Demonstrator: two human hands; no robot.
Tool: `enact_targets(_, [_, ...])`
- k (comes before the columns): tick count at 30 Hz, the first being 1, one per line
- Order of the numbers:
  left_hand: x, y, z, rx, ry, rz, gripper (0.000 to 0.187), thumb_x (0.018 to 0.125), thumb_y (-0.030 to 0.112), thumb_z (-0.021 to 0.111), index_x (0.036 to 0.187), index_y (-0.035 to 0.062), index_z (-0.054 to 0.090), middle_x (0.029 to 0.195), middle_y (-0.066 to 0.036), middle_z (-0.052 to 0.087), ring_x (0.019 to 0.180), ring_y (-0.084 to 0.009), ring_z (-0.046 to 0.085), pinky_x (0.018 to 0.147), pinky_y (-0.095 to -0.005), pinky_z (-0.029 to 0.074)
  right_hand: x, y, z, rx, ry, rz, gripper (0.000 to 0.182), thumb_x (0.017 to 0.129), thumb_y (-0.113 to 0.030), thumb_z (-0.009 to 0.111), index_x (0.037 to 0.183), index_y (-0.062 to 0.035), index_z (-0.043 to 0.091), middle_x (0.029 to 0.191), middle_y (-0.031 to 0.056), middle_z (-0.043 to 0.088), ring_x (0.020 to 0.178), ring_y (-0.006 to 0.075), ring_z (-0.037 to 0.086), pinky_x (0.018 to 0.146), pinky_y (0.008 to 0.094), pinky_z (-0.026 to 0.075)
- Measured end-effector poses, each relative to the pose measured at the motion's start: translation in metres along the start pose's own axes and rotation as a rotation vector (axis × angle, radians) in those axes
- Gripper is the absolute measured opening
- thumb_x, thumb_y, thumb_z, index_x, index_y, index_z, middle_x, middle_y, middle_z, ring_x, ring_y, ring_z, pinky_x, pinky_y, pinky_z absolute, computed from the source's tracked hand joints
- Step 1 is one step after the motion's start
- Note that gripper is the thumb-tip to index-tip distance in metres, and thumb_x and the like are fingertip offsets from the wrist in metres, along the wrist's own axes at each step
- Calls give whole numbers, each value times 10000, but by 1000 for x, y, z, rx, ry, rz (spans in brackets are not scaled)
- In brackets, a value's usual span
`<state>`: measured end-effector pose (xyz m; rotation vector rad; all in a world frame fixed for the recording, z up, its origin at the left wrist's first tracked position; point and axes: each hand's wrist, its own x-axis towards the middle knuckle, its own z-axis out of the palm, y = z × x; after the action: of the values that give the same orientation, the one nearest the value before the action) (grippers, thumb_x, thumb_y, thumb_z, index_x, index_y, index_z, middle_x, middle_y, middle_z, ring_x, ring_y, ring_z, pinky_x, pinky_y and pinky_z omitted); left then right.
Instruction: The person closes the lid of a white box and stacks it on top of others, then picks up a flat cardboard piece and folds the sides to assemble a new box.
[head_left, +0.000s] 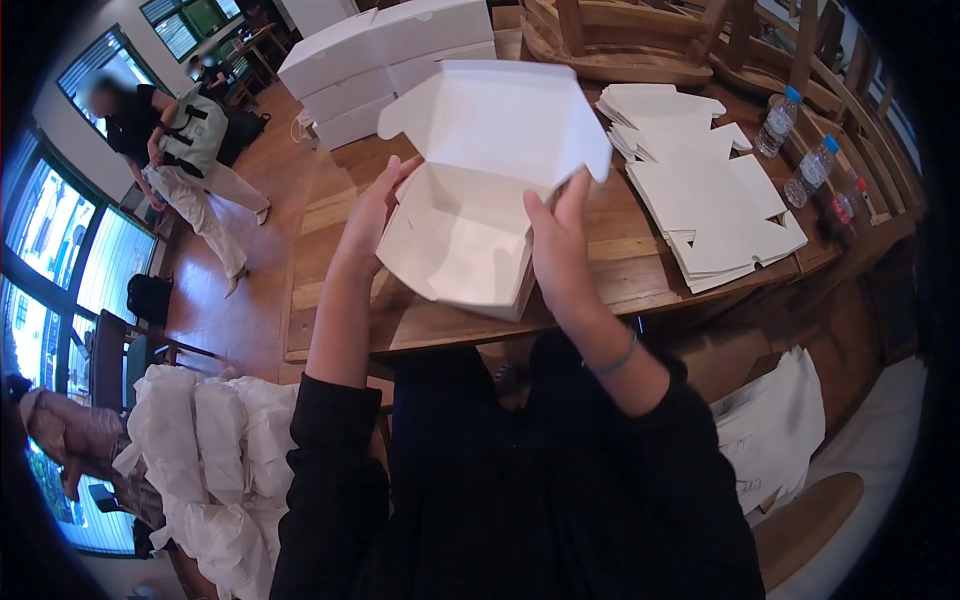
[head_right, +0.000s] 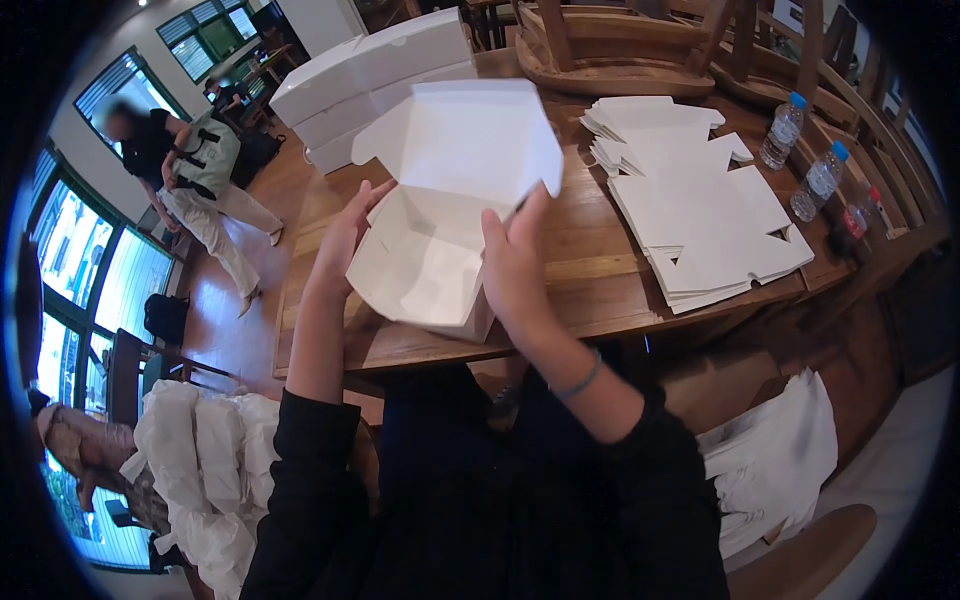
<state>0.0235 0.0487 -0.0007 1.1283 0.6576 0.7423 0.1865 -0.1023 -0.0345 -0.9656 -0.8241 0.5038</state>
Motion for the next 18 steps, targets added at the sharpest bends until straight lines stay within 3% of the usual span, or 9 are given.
enact_targets(2, [4, -3, -1, -15, 5, 42, 522, 1108, 306, 462, 1528, -5, 465, 1467, -139, 586, 1288, -235, 610, 1061, -353, 512, 31, 6, 6, -119, -18, 12, 708, 1000, 35, 507, 1617, -21, 165, 1619, 187, 330, 1530, 266, 301, 1251, 372, 225])
enact_targets(5, [7, -1, -2, -60, -17, 154, 530, 1102, 242, 451, 1565, -14, 413, 1506, -145, 559, 1333, -231, 584, 1095, -346, 488, 76, 22, 20, -146, -38, -21, 668, 966, 21, 521, 1578, 37, 254, 1563, 251, 395, 1465, 359, 391, 1230, 425, 282])
enact_targets(8, [10, 2, -8, -94, -37, 272, 542, 1091, 165, 433, 1597, -10, 353, 1579, -145, 482, 1397, -241, 530, 1147, -357, 451, 109, 44, 21, -118, -112, -108, 567, 983, 26, 510, 1528, 43, 355, 1503, 215, 503, 1399, 319, 487, 1189, 410, 347])
enact_targets(10, [18, 0, -16, -187, -109, 370, 580, 1076, 115, 444, 1625, 2, 294, 1638, -142, 406, 1448, -249, 478, 1184, -368, 421, 114, 40, 16, -50, -144, -24, 500, 1011, 9, 510, 1500, 33, 407, 1455, 182, 559, 1347, 273, 540, 1144, 387, 398])
enact_targets(14, [21, -8, -20, -202, -84, 364, 697, 1044, 59, 502, 1664, 55, 184, 1696, -138, 291, 1506, -261, 397, 1216, -387, 391, 122, 53, 12, 161, -156, 53, 425, 1066, -49, 509, 1485, 8, 460, 1363, 128, 637, 1235, 182, 611, 1054, 330, 469])
enact_targets(18, [23, -10, -19, -236, -116, 331, 754, 1023, 25, 531, 1675, 90, 157, 1699, -138, 281, 1516, -265, 380, 1230, -395, 374, 115, 52, 7, 241, -163, 154, 459, 1066, -88, 545, 1507, -2, 451, 1265, 121, 658, 1144, 166, 640, 975, 308, 513])
